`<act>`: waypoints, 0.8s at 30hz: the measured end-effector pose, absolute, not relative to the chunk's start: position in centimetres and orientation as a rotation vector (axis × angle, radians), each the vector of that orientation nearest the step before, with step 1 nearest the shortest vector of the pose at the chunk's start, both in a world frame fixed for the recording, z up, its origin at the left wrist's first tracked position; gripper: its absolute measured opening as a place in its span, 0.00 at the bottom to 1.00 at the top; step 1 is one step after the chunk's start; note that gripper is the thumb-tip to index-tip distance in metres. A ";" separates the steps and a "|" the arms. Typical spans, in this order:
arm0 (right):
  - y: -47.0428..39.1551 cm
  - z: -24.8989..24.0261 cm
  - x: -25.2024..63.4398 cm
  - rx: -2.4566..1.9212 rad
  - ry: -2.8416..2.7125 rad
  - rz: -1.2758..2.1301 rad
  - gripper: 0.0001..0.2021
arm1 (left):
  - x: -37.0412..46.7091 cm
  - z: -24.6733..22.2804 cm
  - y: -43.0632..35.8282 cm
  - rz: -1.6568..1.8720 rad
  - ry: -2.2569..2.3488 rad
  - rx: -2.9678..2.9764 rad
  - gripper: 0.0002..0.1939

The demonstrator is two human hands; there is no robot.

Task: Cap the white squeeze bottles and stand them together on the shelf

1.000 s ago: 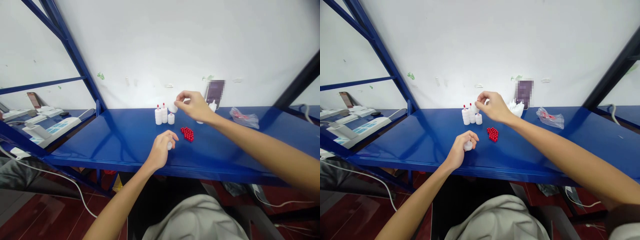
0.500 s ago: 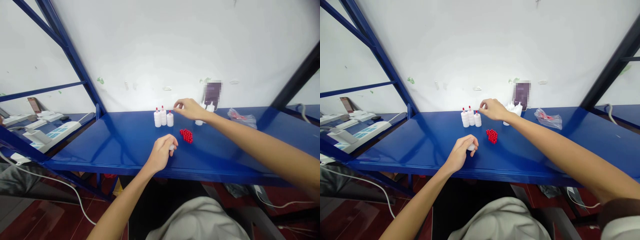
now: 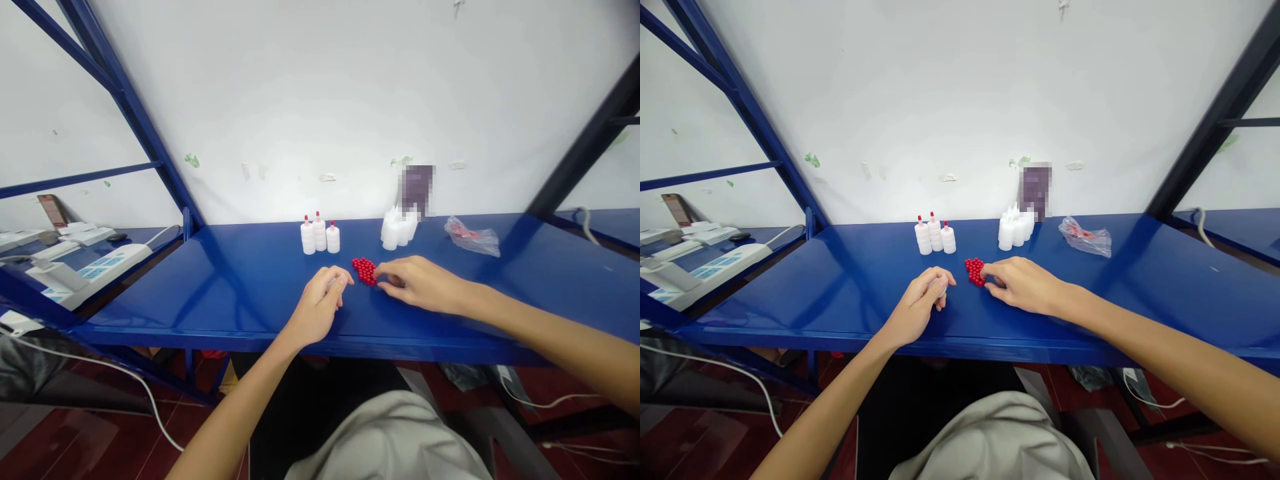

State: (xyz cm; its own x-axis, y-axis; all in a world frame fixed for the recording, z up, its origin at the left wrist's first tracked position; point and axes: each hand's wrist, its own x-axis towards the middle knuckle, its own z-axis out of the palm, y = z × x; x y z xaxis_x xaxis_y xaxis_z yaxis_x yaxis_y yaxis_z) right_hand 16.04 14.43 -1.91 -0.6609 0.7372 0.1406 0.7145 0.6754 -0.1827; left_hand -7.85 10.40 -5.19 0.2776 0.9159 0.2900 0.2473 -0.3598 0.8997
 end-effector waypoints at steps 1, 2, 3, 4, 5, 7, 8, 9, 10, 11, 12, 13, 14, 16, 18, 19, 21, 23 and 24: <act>14.5 -2.0 16.0 -1.161 -2.694 0.179 0.09 | -7.9 -5.2 10.4 1.108 1.062 1.785 0.18; 14.6 -2.1 15.9 -1.143 -2.699 0.193 0.09 | -7.9 -5.3 10.5 1.101 1.056 1.782 0.18; 14.7 -2.1 15.8 -1.123 -2.703 0.202 0.09 | -7.9 -5.3 10.6 1.090 1.044 1.780 0.17; 14.7 -2.2 15.7 -1.105 -2.706 0.207 0.09 | -7.9 -5.4 10.6 1.075 1.030 1.781 0.17; 14.8 -2.3 15.6 -1.091 -2.709 0.210 0.10 | -7.9 -5.4 10.6 1.066 1.020 1.785 0.17; 14.8 -2.4 15.5 -1.083 -2.706 0.221 0.09 | -7.8 -5.3 10.6 1.071 1.020 1.786 0.16; 14.7 -2.4 15.4 -1.086 -2.703 0.241 0.09 | -7.8 -5.2 10.5 1.079 1.027 1.779 0.15; 14.6 -2.4 15.2 -1.089 -2.697 0.274 0.08 | -7.7 -5.0 10.5 1.085 1.030 1.765 0.15; 14.4 -2.3 15.1 -1.091 -2.690 0.318 0.07 | -7.7 -4.9 10.4 1.083 1.027 1.744 0.14; 14.1 -2.2 14.9 -1.086 -2.679 0.373 0.06 | -7.7 -4.7 10.3 1.073 1.018 1.720 0.14; 13.8 -2.0 14.6 -1.071 -2.659 0.429 0.05 | -7.7 -4.5 10.2 1.053 1.006 1.701 0.14; 13.5 -1.8 14.3 -1.049 -2.625 0.480 0.05 | -7.7 -4.4 10.1 1.034 0.993 1.688 0.14; 13.1 -1.5 14.0 -1.023 -2.571 0.518 0.04 | -7.7 -4.3 10.1 1.024 0.980 1.681 0.14; 12.3 -1.1 13.1 -0.962 -2.422 0.550 0.04 | -7.7 -4.3 10.1 1.024 0.953 1.679 0.15; 11.8 -0.9 12.2 -0.893 -2.307 0.535 0.04 | -7.7 -4.5 10.3 1.047 0.911 1.653 0.15; 11.7 -0.9 11.8 -0.861 -2.281 0.519 0.03 | -7.7 -4.6 10.3 1.056 0.885 1.626 0.15; 11.5 -1.0 11.0 -0.809 -2.280 0.488 0.03 | -7.7 -4.9 10.5 1.069 0.833 1.571 0.16; 11.5 -1.1 10.4 -0.779 -2.286 0.475 0.03 | -7.7 -5.1 10.5 1.079 0.789 1.542 0.16; 11.5 -1.2 10.3 -0.772 -2.280 0.477 0.03 | -7.7 -5.2 10.5 1.080 0.774 1.538 0.16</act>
